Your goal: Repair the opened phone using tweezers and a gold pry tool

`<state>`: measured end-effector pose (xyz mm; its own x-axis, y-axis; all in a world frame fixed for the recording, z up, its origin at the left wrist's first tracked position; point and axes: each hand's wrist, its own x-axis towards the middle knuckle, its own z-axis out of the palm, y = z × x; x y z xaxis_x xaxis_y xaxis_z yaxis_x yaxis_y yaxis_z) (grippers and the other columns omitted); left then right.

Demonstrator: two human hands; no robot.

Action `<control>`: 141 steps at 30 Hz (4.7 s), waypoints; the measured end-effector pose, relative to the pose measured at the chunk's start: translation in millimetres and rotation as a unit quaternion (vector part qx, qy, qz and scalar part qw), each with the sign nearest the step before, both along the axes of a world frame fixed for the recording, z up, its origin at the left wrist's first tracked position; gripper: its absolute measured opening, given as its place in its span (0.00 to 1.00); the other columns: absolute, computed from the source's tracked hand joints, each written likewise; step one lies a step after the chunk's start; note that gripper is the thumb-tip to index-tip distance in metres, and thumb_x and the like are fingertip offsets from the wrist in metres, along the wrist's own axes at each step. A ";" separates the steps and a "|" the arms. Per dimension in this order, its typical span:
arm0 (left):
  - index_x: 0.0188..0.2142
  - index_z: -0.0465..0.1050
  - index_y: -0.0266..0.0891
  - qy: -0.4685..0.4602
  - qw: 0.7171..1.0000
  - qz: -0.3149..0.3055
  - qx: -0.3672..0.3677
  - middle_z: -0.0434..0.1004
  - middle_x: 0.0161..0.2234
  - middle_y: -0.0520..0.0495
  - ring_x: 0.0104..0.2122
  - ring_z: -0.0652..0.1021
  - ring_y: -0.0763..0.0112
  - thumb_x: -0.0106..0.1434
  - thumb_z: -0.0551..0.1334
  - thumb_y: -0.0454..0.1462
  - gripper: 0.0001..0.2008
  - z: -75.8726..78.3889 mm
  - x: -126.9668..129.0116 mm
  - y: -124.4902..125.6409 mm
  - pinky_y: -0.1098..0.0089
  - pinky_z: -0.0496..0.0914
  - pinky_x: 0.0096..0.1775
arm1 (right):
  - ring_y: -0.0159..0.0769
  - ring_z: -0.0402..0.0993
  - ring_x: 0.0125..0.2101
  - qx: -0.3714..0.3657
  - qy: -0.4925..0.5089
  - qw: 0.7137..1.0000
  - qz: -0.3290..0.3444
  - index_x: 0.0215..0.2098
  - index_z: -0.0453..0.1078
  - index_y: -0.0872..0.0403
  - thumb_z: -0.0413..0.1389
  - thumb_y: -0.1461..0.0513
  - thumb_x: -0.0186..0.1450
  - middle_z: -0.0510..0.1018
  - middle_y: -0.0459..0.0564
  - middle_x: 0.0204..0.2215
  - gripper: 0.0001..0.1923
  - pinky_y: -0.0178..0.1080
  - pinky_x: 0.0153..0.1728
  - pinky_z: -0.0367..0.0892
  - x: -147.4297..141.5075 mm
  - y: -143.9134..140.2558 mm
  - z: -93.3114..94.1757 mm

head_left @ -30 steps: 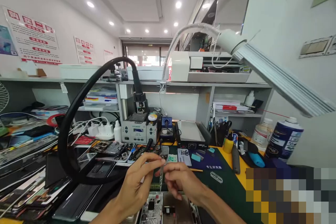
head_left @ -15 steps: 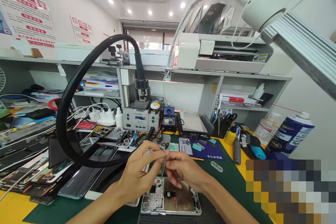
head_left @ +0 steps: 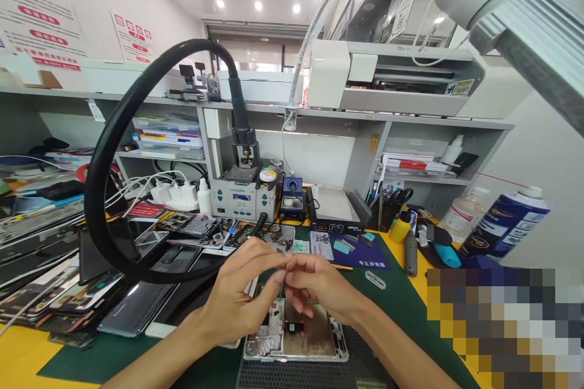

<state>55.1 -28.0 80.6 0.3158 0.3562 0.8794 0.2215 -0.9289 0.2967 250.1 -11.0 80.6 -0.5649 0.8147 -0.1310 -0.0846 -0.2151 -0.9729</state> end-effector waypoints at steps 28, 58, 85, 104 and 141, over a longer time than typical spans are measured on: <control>0.53 0.77 0.38 -0.014 0.999 0.005 -0.049 0.80 0.37 0.45 0.37 0.77 0.66 0.71 0.63 0.25 0.14 -2.8 -0.9 0.5 0.66 0.73 0.39 | 0.28 0.67 0.18 0.104 -0.082 0.990 0.051 0.38 0.74 0.55 0.67 0.51 0.62 0.73 0.41 0.21 0.17 0.32 0.18 0.63 4.3 -0.4 -1.1; 0.55 0.76 0.42 -0.010 0.994 0.027 -0.108 0.81 0.40 0.47 0.41 0.80 0.66 0.72 0.63 0.28 0.15 -7.1 -0.8 -2.0 0.66 0.75 0.44 | 0.38 0.70 0.35 0.323 -0.234 0.917 -0.009 0.27 0.76 0.53 0.60 0.63 0.67 0.76 0.46 0.30 0.10 0.38 0.36 0.60 4.4 -8.7 -1.4; 0.46 0.78 0.41 0.033 0.975 0.017 -0.219 0.79 0.38 0.48 0.39 0.79 0.66 0.73 0.62 0.34 0.06 -3.2 -0.7 -1.5 0.66 0.73 0.43 | 0.35 0.66 0.31 0.320 -0.239 0.916 -0.039 0.28 0.74 0.53 0.60 0.58 0.70 0.72 0.44 0.29 0.13 0.38 0.33 0.58 6.6 -13.1 3.7; 0.39 0.77 0.38 0.062 0.952 0.008 -0.298 0.79 0.36 0.50 0.37 0.79 0.65 0.75 0.63 0.45 0.13 5.5 -10.7 8.7 0.61 0.74 0.42 | 0.35 0.66 0.30 0.317 -0.280 0.905 -0.038 0.28 0.73 0.53 0.59 0.57 0.69 0.72 0.45 0.29 0.13 0.38 0.33 0.57 2.4 -13.7 -4.6; 0.39 0.77 0.39 0.145 0.928 -0.017 -0.343 0.78 0.36 0.51 0.37 0.76 0.68 0.72 0.61 0.33 0.06 5.3 -11.8 6.4 0.67 0.67 0.41 | 0.35 0.67 0.31 0.310 -0.334 0.890 -0.024 0.30 0.70 0.53 0.56 0.61 0.71 0.73 0.44 0.30 0.11 0.38 0.33 0.58 4.7 -11.2 -3.6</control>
